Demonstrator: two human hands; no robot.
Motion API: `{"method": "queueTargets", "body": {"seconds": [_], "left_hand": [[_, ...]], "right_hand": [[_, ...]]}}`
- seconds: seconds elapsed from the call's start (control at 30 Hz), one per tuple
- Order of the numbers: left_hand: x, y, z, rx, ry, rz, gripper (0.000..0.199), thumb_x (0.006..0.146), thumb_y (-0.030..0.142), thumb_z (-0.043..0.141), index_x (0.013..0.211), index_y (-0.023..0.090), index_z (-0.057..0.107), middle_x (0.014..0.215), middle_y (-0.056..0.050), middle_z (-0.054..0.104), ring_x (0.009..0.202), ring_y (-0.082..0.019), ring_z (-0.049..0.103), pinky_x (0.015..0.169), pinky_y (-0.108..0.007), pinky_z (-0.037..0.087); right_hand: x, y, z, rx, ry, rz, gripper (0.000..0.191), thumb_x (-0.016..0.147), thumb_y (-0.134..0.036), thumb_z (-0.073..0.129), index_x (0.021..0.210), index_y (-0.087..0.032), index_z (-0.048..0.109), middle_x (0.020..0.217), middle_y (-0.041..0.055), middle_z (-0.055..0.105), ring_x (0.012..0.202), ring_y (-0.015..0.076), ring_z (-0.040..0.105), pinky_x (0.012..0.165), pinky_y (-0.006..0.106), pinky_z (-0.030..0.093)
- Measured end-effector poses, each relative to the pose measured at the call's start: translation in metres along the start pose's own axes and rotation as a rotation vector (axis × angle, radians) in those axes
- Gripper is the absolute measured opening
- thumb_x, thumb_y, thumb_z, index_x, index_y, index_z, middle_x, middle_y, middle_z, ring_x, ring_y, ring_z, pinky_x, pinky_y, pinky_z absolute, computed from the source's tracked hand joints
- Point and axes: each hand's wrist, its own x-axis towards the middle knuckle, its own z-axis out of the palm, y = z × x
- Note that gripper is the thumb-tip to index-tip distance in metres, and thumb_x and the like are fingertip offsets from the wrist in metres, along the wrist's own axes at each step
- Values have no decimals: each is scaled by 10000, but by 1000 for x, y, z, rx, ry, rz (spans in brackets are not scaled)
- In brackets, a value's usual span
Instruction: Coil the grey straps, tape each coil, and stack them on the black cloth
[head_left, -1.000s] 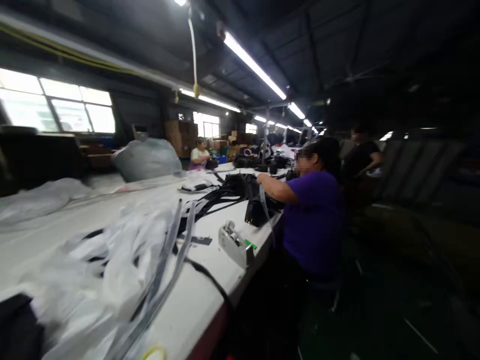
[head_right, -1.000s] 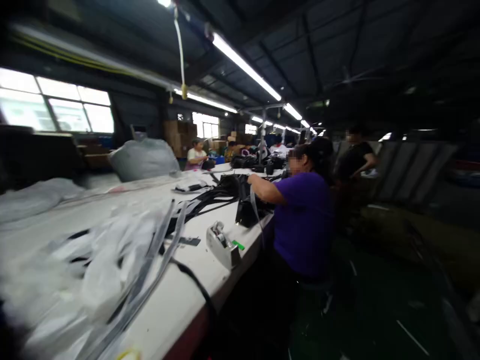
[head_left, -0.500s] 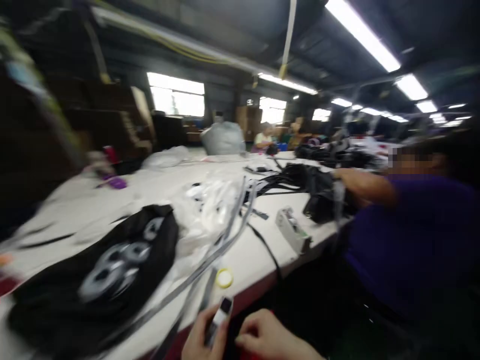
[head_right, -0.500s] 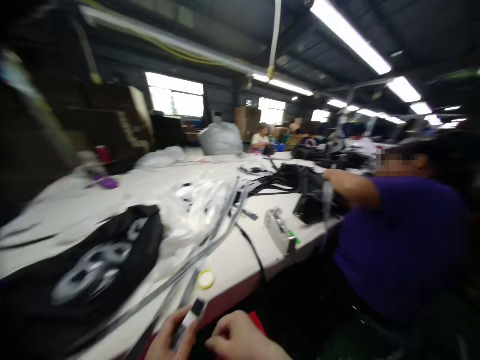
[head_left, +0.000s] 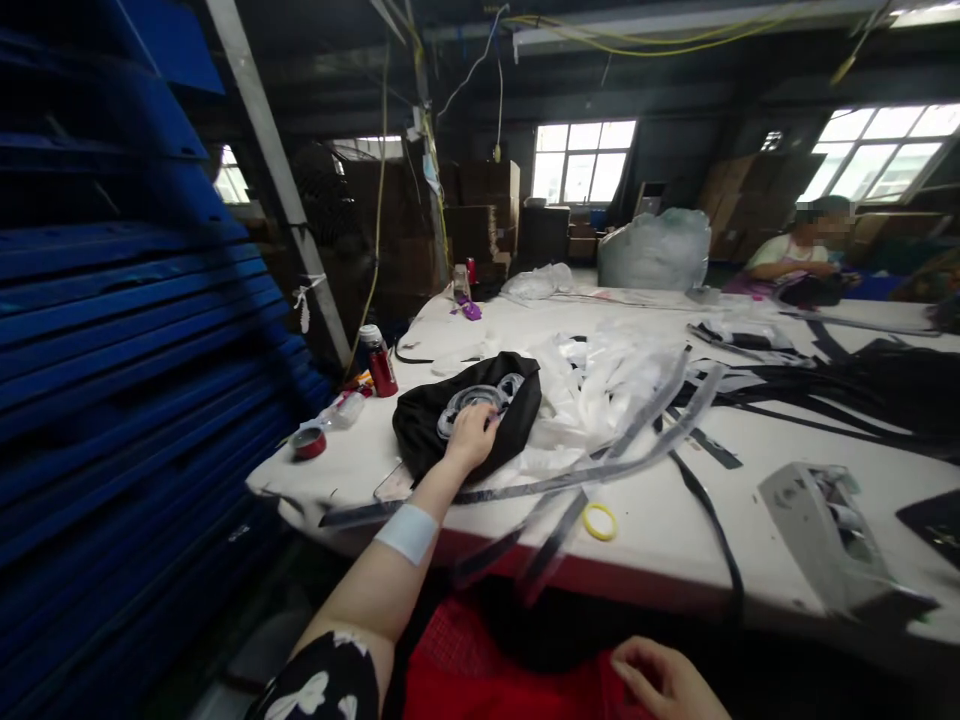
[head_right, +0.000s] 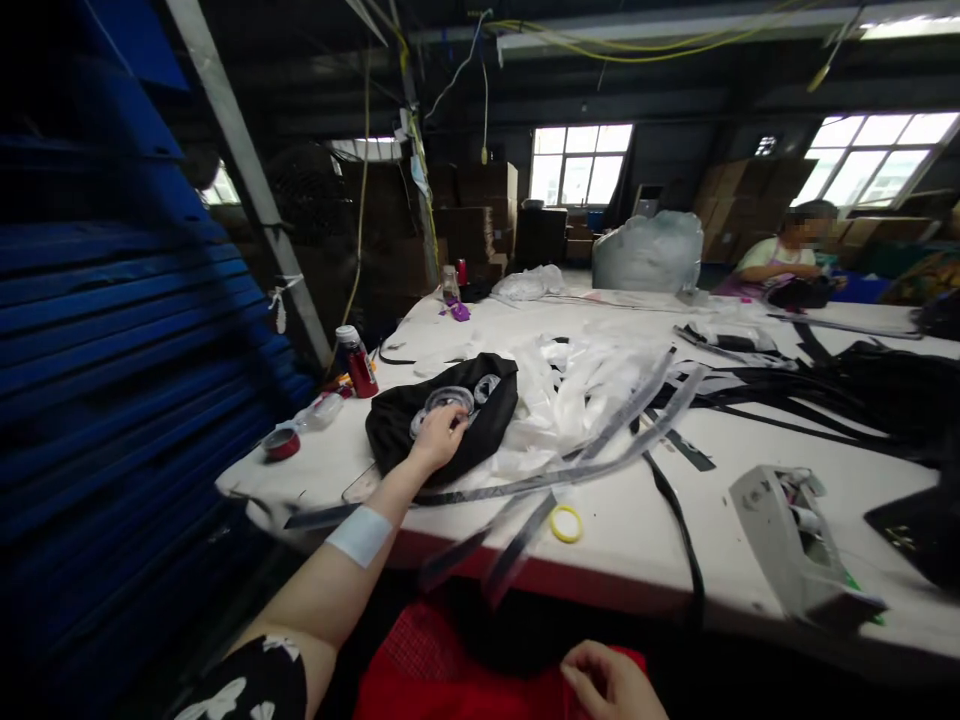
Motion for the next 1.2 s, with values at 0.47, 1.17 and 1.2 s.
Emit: {"method": "queueTargets", "body": {"seconds": [0.47,1.17,1.2], "left_hand": [[-26,76,83,38,-74,430,360,897,319,548,1209,141,577,1357,-156,558,1319,-275,458,1191,-462,260],[167,209,291,467,-501,764,399,846,78,380,1173,-13,589,1235,-255,630,1395,-275,394,1230,-460,111],[175,201,294,496,-495,740,392,849,78,374,1152,-22,602,1255,-269,613,1413,-290,365,1228,-474,107]], "right_hand": [[13,23,-83,-254,681,-89,287,897,-397,515,997,-203,701,1050,98,706,992,251,651,922,406,515],[98,50,-108,-614,1034,-287,325,882,-227,515,1168,-207,668,1197,36,681,1126,220,582,1011,366,418],[99,51,-107,-615,1041,-290,329,878,-229,521,1173,-211,665,1196,32,683,1124,217,584,1011,362,414]]}}
